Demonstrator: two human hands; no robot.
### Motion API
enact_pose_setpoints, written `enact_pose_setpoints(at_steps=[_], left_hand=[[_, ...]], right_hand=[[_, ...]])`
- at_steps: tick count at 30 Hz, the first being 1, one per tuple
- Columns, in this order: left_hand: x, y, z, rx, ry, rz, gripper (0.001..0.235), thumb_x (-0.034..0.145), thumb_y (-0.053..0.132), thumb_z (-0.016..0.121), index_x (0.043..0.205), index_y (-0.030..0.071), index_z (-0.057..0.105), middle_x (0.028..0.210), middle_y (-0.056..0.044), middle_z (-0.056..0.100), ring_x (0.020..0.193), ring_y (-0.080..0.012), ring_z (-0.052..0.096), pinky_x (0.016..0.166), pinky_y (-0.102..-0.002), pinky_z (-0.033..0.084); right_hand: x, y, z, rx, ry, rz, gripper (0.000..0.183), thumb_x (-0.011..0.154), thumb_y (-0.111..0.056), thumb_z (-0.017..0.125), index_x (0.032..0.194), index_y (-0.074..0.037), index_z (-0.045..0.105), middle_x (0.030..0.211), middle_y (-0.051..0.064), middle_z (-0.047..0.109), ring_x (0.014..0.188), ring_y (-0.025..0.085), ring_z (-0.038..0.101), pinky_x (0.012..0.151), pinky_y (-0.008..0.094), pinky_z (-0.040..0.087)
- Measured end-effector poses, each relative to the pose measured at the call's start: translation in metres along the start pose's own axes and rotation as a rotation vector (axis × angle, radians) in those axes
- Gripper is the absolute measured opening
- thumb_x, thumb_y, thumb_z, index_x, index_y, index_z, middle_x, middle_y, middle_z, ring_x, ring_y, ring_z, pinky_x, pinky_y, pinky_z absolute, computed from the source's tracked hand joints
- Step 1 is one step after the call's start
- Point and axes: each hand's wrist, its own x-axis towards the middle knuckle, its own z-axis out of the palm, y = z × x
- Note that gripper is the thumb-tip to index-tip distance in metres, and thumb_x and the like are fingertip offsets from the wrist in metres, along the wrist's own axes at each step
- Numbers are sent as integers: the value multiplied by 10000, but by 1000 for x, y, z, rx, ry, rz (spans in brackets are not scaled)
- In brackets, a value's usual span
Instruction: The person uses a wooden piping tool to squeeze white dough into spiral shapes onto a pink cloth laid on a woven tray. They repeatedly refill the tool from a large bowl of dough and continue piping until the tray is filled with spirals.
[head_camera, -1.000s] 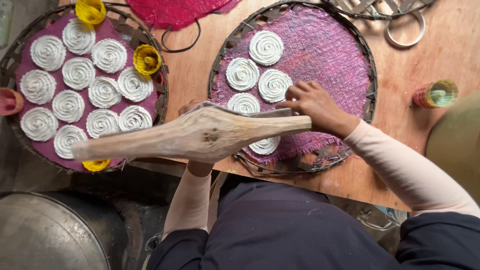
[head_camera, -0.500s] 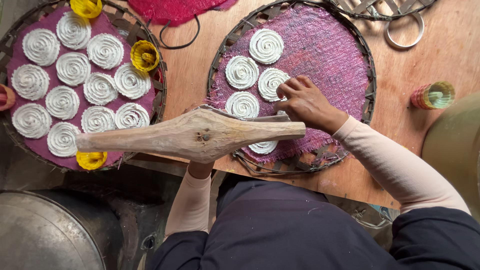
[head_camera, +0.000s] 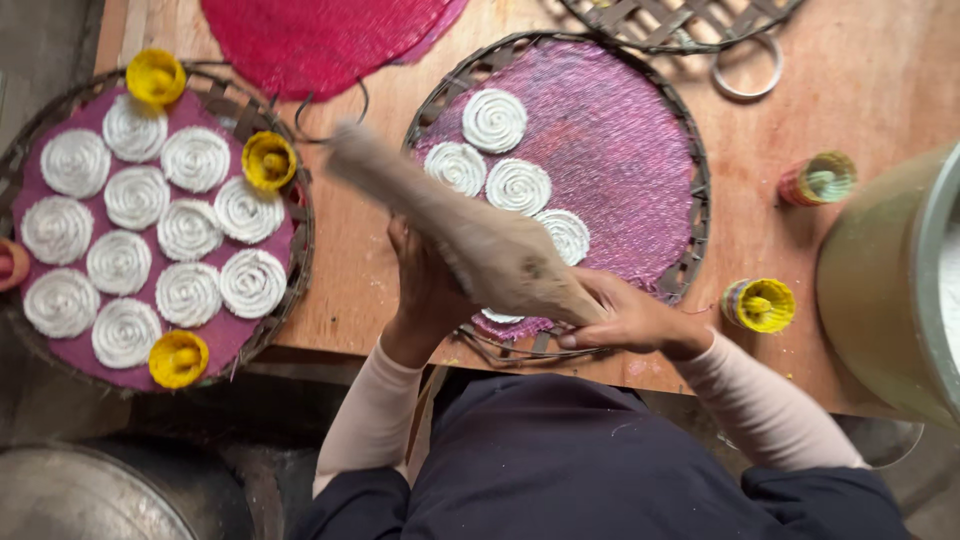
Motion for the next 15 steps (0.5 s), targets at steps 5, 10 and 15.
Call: enact_pose_setpoints(at_steps=[5,10,15], left_hand=[[-32,-14,-13,152,-30,-257,783,935,330,742,1554,52,353,1438,-95,488,1414,-287,380,1223,-527,244],[-92,-30,-9,417,-164,-673,918,861,419,744,1571,56,290,1444,-225,387,1279,-431,331,1066,-623,204],[-123,-40,17,413,-228,-751,706,917,395,677,1513,113,426,1431,-170,396,1318,-426,308,1057,-647,199]], right_hand=[[-31,43,-52,-187,596,140,300,765,-60,635,1059,-17,677,820,38,643,629,125,558,536,286,455],[-29,67,-100,-63,1102,-108,191,904,-82,693,1017,-83,539,843,-30,523,664,70,493,566,242,418],[-16,89,-111,23,1315,-242,216,923,-69,725,1051,-82,552,900,-22,569,721,79,526,639,243,437]])
